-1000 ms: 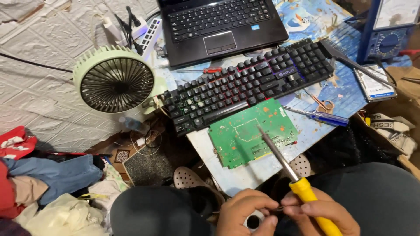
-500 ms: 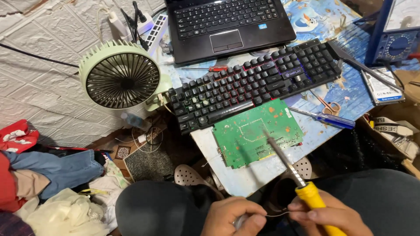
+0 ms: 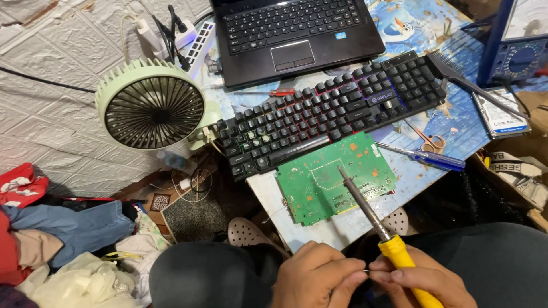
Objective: Using a soldering iron to repair or assemble components on a printed circuit board at a workbench.
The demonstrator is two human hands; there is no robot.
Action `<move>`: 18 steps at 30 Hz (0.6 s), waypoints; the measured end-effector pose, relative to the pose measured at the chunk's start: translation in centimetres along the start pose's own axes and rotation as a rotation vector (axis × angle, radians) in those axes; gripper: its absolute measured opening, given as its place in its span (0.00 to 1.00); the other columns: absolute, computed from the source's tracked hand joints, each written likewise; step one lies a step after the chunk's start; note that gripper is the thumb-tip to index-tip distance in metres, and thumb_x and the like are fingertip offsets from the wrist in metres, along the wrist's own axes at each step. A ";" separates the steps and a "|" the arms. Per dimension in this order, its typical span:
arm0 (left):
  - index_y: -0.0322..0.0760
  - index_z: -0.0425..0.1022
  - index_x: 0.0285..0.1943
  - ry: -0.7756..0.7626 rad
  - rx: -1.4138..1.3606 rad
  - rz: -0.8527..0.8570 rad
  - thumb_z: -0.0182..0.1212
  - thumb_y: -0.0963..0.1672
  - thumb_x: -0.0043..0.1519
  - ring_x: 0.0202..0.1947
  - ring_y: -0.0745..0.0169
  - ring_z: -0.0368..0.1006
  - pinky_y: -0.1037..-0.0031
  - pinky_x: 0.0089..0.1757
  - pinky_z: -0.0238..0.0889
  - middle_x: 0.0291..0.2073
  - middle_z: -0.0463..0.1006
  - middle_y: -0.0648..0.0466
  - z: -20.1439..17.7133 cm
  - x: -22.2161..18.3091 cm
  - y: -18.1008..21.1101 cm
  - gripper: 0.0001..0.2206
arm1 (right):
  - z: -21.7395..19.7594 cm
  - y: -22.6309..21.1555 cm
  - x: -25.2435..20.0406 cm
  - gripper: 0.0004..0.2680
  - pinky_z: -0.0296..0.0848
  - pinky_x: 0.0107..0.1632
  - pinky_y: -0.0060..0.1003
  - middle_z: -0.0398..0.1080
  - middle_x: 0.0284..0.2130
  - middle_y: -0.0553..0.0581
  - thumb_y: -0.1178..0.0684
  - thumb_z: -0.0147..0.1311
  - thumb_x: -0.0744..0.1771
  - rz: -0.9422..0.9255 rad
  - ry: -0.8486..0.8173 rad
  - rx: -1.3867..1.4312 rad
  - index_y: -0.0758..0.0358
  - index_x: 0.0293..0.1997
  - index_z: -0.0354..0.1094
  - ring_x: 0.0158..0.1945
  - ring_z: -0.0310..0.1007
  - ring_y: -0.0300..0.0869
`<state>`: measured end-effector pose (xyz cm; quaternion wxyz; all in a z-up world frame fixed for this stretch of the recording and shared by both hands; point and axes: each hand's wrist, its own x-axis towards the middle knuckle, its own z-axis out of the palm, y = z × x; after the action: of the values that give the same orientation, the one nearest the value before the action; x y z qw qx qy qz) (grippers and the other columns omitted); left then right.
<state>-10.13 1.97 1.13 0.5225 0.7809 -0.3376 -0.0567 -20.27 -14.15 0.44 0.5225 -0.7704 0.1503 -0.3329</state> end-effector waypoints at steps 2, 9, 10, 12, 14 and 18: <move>0.48 0.87 0.51 -0.056 0.175 0.083 0.66 0.49 0.72 0.37 0.49 0.78 0.59 0.38 0.72 0.38 0.84 0.56 -0.3 -0.1 -1.0 0.08 | -0.6 1.4 -0.2 0.06 0.89 0.53 0.23 0.85 0.43 0.65 0.60 0.68 0.64 -0.030 0.004 0.028 0.55 0.39 0.77 0.41 0.93 0.36; 0.56 0.89 0.40 0.260 0.362 -0.217 0.59 0.53 0.70 0.29 0.69 0.85 0.74 0.34 0.73 0.53 0.87 0.69 -4.4 0.8 -1.8 0.13 | -1.3 2.7 1.5 0.06 0.77 0.44 0.23 0.81 0.54 0.73 0.62 0.58 0.71 0.052 0.183 0.007 0.61 0.52 0.69 0.52 0.88 0.46; 0.57 0.89 0.40 0.275 0.390 -0.252 0.60 0.53 0.69 0.32 0.68 0.87 0.73 0.35 0.74 0.57 0.87 0.69 -4.2 0.5 -2.1 0.12 | -0.9 3.4 2.0 0.07 0.80 0.62 0.39 0.79 0.56 0.76 0.57 0.57 0.72 -0.046 0.178 0.060 0.61 0.55 0.67 0.58 0.86 0.55; 0.59 0.89 0.41 0.288 0.418 -0.286 0.61 0.52 0.68 0.34 0.68 0.88 0.72 0.36 0.74 0.61 0.87 0.69 -3.6 -0.1 -2.4 0.10 | -0.4 4.5 2.6 0.09 0.84 0.80 0.56 0.77 0.58 0.79 0.53 0.56 0.72 -0.144 0.175 0.113 0.62 0.58 0.65 0.65 0.85 0.65; 0.65 0.89 0.38 0.212 0.409 -0.513 0.60 0.55 0.66 0.25 0.73 0.83 0.72 0.34 0.72 0.58 0.88 0.79 -2.8 -0.6 -2.3 0.11 | 0.0 5.5 2.8 0.11 0.82 0.79 0.57 0.77 0.58 0.76 0.52 0.57 0.71 -0.241 0.111 0.080 0.59 0.59 0.65 0.66 0.85 0.66; 0.64 0.91 0.36 0.196 0.389 -0.593 0.59 0.55 0.67 0.21 0.74 0.80 0.71 0.31 0.70 0.57 0.89 0.77 -2.9 -0.3 -1.5 0.14 | -0.3 7.3 2.7 0.10 0.81 0.77 0.57 0.77 0.57 0.76 0.52 0.56 0.72 -0.310 0.025 0.034 0.59 0.60 0.64 0.65 0.85 0.66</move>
<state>-8.35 4.71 1.04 0.3548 0.9313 -0.0495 -0.0654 -17.63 -18.94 -5.10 0.4759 -0.7713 0.0305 -0.4215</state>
